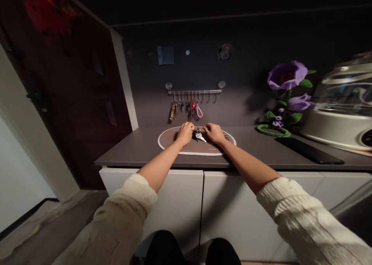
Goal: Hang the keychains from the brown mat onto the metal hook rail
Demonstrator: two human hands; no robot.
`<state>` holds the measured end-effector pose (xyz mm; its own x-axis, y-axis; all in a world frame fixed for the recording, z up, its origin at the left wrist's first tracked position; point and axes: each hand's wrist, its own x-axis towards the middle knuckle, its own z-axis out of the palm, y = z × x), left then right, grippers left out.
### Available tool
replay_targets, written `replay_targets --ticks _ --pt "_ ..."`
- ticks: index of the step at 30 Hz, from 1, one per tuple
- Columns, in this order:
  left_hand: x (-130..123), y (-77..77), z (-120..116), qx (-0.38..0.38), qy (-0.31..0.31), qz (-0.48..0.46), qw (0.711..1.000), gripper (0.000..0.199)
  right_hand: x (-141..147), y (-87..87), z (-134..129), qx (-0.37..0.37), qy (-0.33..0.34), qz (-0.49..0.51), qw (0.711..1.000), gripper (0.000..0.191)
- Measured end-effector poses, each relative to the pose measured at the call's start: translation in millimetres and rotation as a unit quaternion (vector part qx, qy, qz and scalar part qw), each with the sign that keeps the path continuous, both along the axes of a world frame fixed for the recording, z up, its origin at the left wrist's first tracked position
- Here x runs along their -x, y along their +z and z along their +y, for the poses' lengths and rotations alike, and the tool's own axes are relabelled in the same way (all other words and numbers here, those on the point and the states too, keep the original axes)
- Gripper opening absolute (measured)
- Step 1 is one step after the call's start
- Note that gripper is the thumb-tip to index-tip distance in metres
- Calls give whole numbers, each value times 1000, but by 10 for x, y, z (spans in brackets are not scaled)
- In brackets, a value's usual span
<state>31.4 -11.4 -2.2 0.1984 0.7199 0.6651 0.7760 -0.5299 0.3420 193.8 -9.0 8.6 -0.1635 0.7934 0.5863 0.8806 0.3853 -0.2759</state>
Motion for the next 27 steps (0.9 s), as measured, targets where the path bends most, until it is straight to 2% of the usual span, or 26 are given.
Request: replay_targets --ticks 13,21,27 --pt "16 2 84 2 -21 -131 991 15 -6 23 -16 -6 17 42 999 24" --pt "28 65 74 25 -24 -204 978 16 -54 47 5 -7 37 91 995 23" --pt "33 73 100 27 -30 -252 967 16 -140 89 25 0 26 138 990 23"
